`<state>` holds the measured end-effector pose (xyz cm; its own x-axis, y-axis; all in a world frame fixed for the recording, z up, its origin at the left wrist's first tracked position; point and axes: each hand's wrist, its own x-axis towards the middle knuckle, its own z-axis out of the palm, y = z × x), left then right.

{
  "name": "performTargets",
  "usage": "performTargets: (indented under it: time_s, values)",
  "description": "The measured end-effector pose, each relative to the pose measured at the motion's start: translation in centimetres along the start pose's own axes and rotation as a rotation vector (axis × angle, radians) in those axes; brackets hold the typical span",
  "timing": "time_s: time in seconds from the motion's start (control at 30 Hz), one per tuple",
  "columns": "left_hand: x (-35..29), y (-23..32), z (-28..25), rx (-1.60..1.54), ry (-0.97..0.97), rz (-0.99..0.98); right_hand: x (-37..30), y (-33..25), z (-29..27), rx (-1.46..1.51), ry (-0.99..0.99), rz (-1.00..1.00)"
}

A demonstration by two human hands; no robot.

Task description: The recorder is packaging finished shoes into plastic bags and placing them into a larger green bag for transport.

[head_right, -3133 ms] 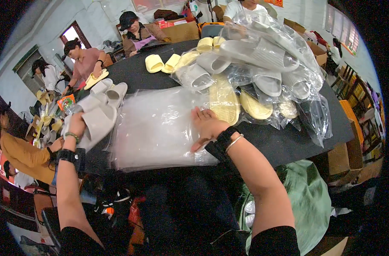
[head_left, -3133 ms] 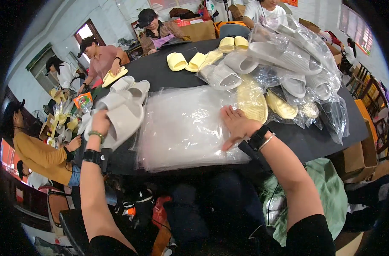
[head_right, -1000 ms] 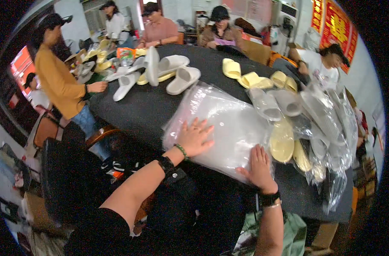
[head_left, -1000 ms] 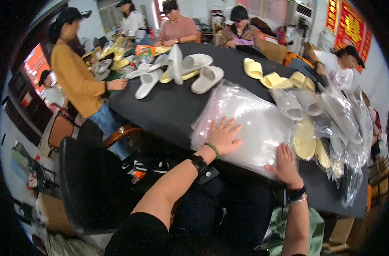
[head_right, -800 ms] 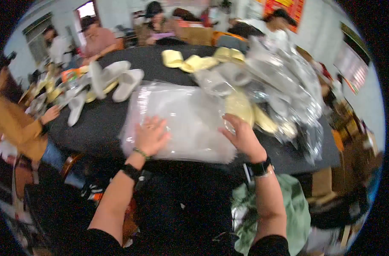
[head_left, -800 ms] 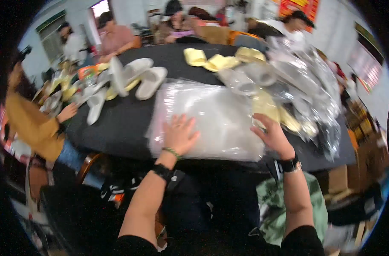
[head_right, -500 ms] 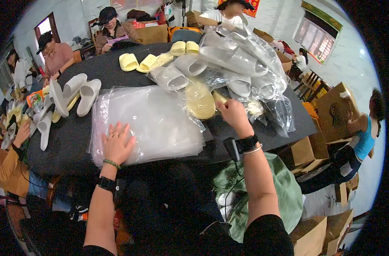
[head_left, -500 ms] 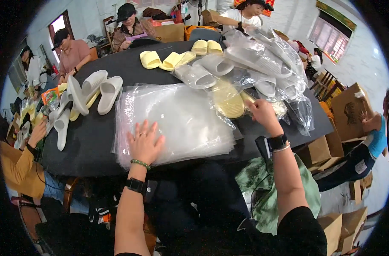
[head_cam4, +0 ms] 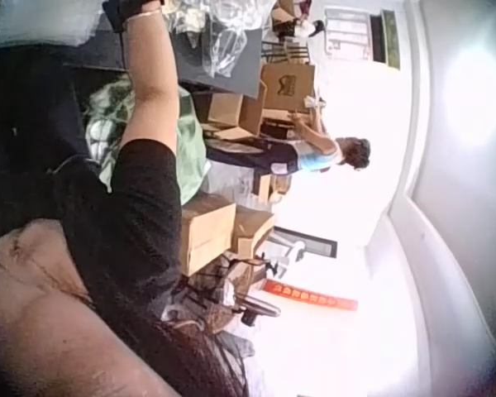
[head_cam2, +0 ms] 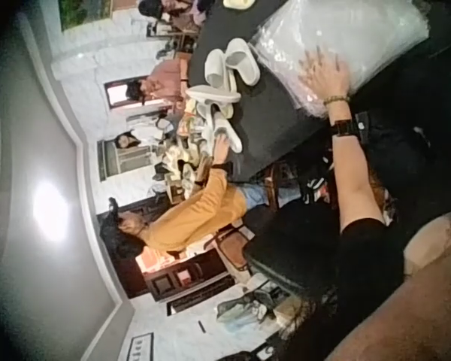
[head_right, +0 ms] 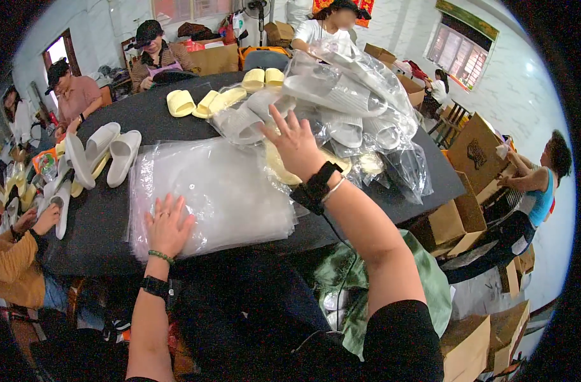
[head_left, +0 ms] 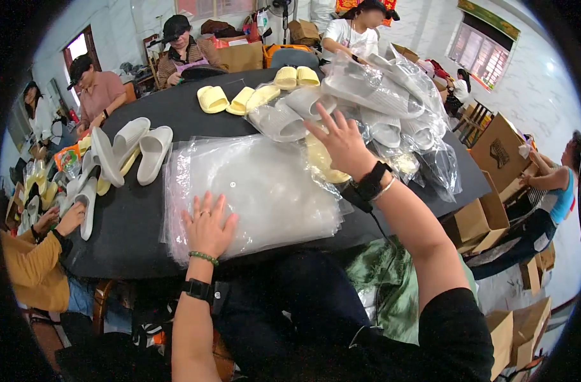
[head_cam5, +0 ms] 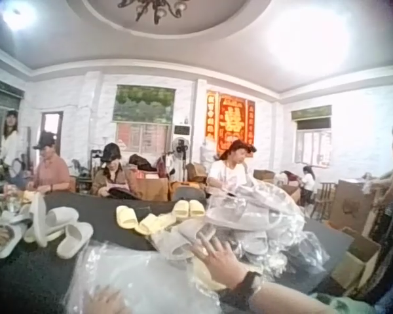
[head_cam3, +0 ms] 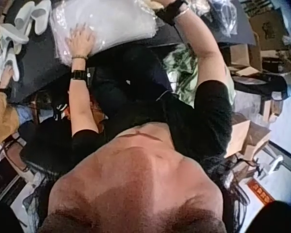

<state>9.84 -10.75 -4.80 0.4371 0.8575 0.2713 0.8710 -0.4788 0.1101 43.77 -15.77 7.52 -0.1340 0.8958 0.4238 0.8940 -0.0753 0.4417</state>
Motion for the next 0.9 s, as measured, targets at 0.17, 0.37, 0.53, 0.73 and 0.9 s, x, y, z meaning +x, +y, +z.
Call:
performTargets:
  time_s: [0.17,0.37,0.53,0.73,0.9]
  values:
    - [0.2,0.2,0.2,-0.018,0.056,0.038,1.4,-0.8,1.3,0.097,-0.140,-0.010]
    - [-0.3,0.2,-0.7,0.018,-0.071,-0.037,4.8,-3.5,3.3,0.212,-0.438,-0.052]
    - [0.3,1.3,-0.9,0.002,-0.072,-0.026,10.5,-2.7,3.5,0.539,-0.107,0.223]
    - [0.4,1.1,0.0,0.057,-0.076,0.013,11.0,-1.6,8.9,0.208,-0.285,0.435]
    - [-0.3,-0.6,0.7,0.087,-0.026,0.010,11.3,-3.0,10.7,0.227,-0.169,0.230]
